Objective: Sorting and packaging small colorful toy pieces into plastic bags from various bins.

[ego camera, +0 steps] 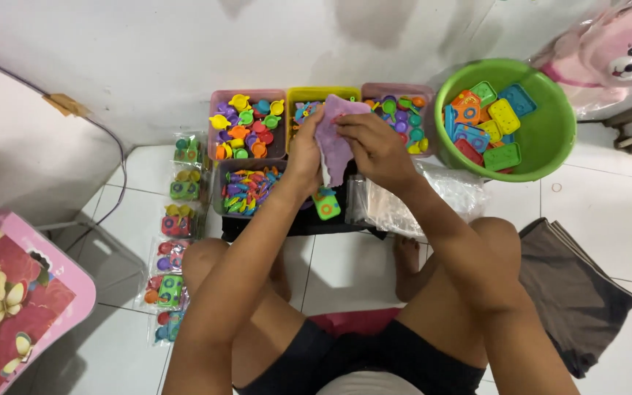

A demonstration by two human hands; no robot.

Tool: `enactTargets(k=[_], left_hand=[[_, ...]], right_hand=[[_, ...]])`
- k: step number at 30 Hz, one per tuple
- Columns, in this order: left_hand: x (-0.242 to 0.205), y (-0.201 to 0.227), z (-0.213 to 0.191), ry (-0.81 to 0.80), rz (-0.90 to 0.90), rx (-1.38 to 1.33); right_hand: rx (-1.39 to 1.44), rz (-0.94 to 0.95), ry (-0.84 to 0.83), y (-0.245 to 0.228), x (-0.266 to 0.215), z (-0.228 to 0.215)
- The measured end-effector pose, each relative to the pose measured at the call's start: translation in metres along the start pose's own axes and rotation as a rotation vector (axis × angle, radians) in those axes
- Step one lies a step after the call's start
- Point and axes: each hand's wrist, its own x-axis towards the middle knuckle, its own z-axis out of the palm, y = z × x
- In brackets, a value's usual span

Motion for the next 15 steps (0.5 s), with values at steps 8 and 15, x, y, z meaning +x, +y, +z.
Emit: enactTargets(k=[8, 15], left_hand=[[0.014, -0.040, -0.003, 0.028, -0.035, 0.045], [0.023, -0.047, -0.003, 0.015, -0.062, 0.048]], right_hand=[[0.032, 0.158, 0.055, 0.014, -0.025, -0.009], [0.048, 0.225, 0.027, 0.021, -0.016, -0.025]])
